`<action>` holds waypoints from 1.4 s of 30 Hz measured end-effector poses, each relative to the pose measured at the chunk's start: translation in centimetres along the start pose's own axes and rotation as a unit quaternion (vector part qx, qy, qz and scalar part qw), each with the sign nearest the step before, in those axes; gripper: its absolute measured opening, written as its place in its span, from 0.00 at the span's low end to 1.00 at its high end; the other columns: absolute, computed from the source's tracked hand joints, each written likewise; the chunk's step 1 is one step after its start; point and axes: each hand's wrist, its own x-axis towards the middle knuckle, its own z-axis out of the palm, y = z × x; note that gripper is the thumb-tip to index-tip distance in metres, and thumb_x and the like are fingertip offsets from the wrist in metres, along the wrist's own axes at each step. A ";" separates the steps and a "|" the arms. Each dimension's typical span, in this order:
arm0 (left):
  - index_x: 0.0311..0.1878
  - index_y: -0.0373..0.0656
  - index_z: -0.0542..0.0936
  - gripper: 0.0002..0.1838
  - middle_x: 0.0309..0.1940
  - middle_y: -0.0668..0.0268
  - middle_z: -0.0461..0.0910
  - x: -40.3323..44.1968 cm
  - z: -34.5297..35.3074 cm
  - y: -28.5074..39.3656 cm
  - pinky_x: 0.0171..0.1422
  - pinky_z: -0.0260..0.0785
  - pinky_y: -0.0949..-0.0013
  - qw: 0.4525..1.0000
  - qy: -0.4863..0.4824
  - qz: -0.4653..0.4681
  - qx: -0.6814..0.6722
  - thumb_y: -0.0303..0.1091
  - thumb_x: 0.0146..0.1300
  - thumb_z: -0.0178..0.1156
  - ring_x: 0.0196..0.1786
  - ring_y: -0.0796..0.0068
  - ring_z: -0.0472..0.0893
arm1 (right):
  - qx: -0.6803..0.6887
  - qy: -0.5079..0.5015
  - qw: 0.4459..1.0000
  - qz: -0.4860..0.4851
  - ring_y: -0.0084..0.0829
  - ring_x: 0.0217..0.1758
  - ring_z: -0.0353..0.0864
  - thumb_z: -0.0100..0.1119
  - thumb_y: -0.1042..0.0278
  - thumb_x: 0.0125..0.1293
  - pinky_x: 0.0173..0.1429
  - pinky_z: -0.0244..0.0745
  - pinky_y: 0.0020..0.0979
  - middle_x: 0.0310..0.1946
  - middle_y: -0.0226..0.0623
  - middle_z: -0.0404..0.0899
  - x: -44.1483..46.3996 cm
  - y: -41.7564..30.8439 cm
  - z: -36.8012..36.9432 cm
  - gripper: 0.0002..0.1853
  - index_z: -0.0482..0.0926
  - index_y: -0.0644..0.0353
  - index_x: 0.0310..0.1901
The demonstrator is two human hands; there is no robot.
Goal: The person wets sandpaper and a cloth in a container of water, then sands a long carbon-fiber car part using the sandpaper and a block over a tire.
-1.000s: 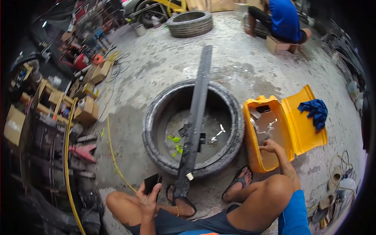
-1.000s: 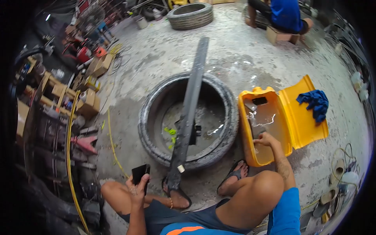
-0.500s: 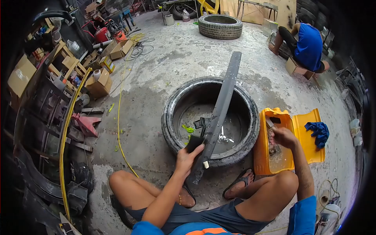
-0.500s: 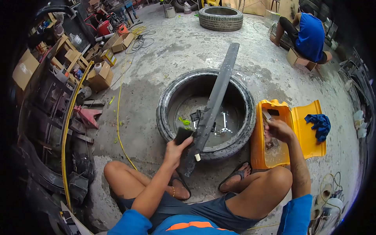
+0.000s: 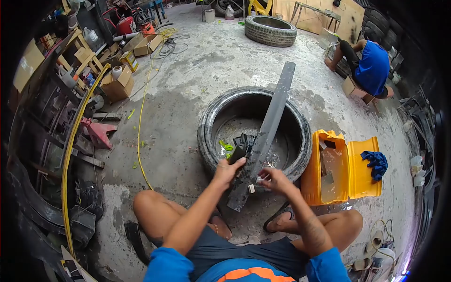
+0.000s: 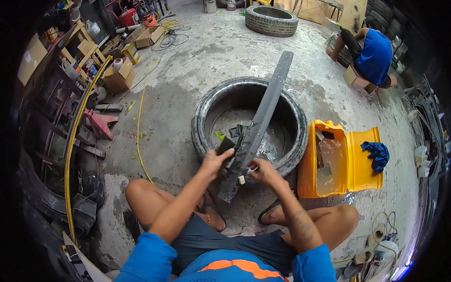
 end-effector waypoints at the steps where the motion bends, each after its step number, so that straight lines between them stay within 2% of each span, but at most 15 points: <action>1: 0.41 0.34 0.88 0.17 0.30 0.72 0.86 -2.0 -1.4 2.4 0.40 0.74 0.68 0.992 0.017 0.059 0.114 0.42 0.66 0.74 0.34 0.81 0.81 | -0.009 0.014 1.000 -0.016 0.44 0.55 0.85 0.76 0.72 0.59 0.61 0.82 0.41 0.54 0.47 0.81 -1.2 0.8 2.0 0.26 0.80 0.54 0.60; 2: 0.40 0.33 0.87 0.19 0.27 0.70 0.84 -2.6 -3.5 2.8 0.40 0.73 0.66 0.968 0.010 0.144 0.206 0.44 0.67 0.72 0.31 0.80 0.80 | -0.048 0.003 0.999 -0.018 0.48 0.62 0.79 0.75 0.76 0.57 0.67 0.78 0.42 0.62 0.47 0.73 -2.3 0.3 3.3 0.33 0.76 0.50 0.65; 4: 0.40 0.34 0.87 0.20 0.24 0.66 0.83 -3.5 -6.8 3.8 0.38 0.71 0.65 0.937 -0.010 0.133 0.322 0.46 0.67 0.72 0.29 0.79 0.78 | -0.005 0.028 0.998 -0.061 0.51 0.65 0.76 0.74 0.78 0.58 0.69 0.76 0.44 0.65 0.47 0.70 -3.6 0.0 5.7 0.33 0.74 0.51 0.66; 10: 0.39 0.32 0.86 0.22 0.23 0.63 0.82 -5.5 -7.2 4.7 0.37 0.71 0.65 0.937 0.036 0.171 0.303 0.47 0.66 0.73 0.27 0.74 0.77 | 0.022 0.055 0.991 -0.120 0.52 0.61 0.80 0.66 0.81 0.64 0.63 0.78 0.42 0.58 0.47 0.75 -3.2 -0.3 6.8 0.25 0.76 0.57 0.63; 15: 0.42 0.34 0.87 0.21 0.27 0.59 0.84 -5.7 -7.3 5.0 0.39 0.72 0.64 0.934 0.054 0.202 0.290 0.47 0.66 0.74 0.29 0.72 0.80 | 0.022 0.018 0.989 -0.146 0.49 0.50 0.85 0.76 0.74 0.58 0.52 0.83 0.40 0.51 0.43 0.79 -4.9 -2.3 8.7 0.23 0.83 0.59 0.56; 17: 0.38 0.34 0.85 0.21 0.23 0.71 0.77 -5.7 -7.3 5.8 0.35 0.65 0.69 0.941 0.034 0.214 0.260 0.47 0.67 0.74 0.30 0.83 0.72 | -0.053 -0.020 0.986 -0.157 0.46 0.50 0.85 0.75 0.72 0.59 0.53 0.83 0.40 0.50 0.41 0.80 -5.9 -3.2 10.3 0.22 0.83 0.59 0.56; 21: 0.39 0.33 0.85 0.20 0.24 0.71 0.78 -5.4 -7.1 6.2 0.35 0.65 0.69 0.943 0.029 0.217 0.250 0.45 0.68 0.73 0.30 0.84 0.72 | -0.046 0.009 0.989 -0.139 0.50 0.47 0.85 0.71 0.71 0.63 0.51 0.82 0.43 0.48 0.44 0.78 -5.6 -3.5 11.0 0.17 0.82 0.63 0.53; 23: 0.44 0.33 0.88 0.21 0.31 0.55 0.84 -5.4 -7.1 6.3 0.41 0.73 0.64 0.934 0.026 0.235 0.266 0.47 0.67 0.73 0.33 0.65 0.83 | -0.053 0.007 0.988 -0.146 0.48 0.48 0.85 0.72 0.71 0.62 0.51 0.82 0.42 0.48 0.43 0.79 -5.8 -4.0 11.6 0.18 0.83 0.61 0.55; 26: 0.44 0.33 0.88 0.21 0.32 0.55 0.84 -5.2 -7.3 6.3 0.41 0.73 0.64 0.936 0.019 0.241 0.257 0.46 0.67 0.73 0.33 0.64 0.83 | -0.087 0.012 0.981 -0.174 0.48 0.47 0.84 0.74 0.70 0.62 0.49 0.82 0.42 0.47 0.43 0.79 -5.3 -3.7 11.6 0.20 0.83 0.60 0.56; 33: 0.44 0.33 0.88 0.20 0.33 0.55 0.83 -5.2 -8.0 6.1 0.41 0.72 0.64 0.939 0.034 0.242 0.242 0.45 0.67 0.73 0.33 0.67 0.82 | -0.100 -0.046 0.981 -0.160 0.45 0.46 0.85 0.76 0.70 0.60 0.49 0.84 0.39 0.45 0.42 0.77 -6.0 -4.0 11.1 0.18 0.83 0.60 0.51; 35: 0.40 0.34 0.85 0.19 0.25 0.71 0.79 -5.4 -8.3 6.2 0.36 0.65 0.71 0.943 0.043 0.233 0.234 0.44 0.68 0.74 0.30 0.84 0.72 | -0.051 -0.010 0.992 -0.116 0.43 0.46 0.86 0.77 0.72 0.60 0.50 0.85 0.38 0.44 0.42 0.77 -6.4 -3.9 10.2 0.18 0.83 0.61 0.51; 36: 0.40 0.34 0.85 0.19 0.25 0.71 0.79 -5.5 -8.5 6.3 0.36 0.65 0.71 0.944 0.044 0.231 0.233 0.44 0.68 0.74 0.30 0.84 0.72 | 0.001 0.027 0.997 -0.072 0.41 0.46 0.87 0.78 0.74 0.59 0.51 0.86 0.37 0.44 0.41 0.77 -6.5 -3.8 9.8 0.19 0.82 0.63 0.51; 39: 0.39 0.34 0.85 0.19 0.24 0.71 0.78 -5.8 -8.5 6.7 0.35 0.65 0.70 0.939 0.041 0.228 0.253 0.45 0.67 0.74 0.30 0.84 0.71 | 0.065 0.071 0.995 0.005 0.35 0.47 0.88 0.80 0.74 0.58 0.53 0.87 0.34 0.47 0.40 0.78 -6.5 -3.0 9.6 0.20 0.82 0.65 0.50; 41: 0.44 0.34 0.88 0.21 0.34 0.54 0.85 -5.7 -8.5 6.5 0.43 0.74 0.62 0.943 0.036 0.201 0.263 0.47 0.67 0.73 0.36 0.64 0.85 | 0.094 0.126 0.986 0.046 0.33 0.49 0.86 0.83 0.66 0.57 0.52 0.84 0.33 0.52 0.42 0.79 -5.6 -0.7 9.1 0.22 0.83 0.67 0.47; 42: 0.44 0.34 0.88 0.21 0.34 0.54 0.85 -5.6 -8.3 6.3 0.43 0.74 0.62 0.941 0.030 0.210 0.265 0.47 0.67 0.73 0.36 0.64 0.85 | 0.094 0.137 0.985 0.042 0.33 0.49 0.86 0.83 0.66 0.57 0.52 0.84 0.33 0.52 0.42 0.79 -4.5 0.9 8.8 0.22 0.83 0.67 0.47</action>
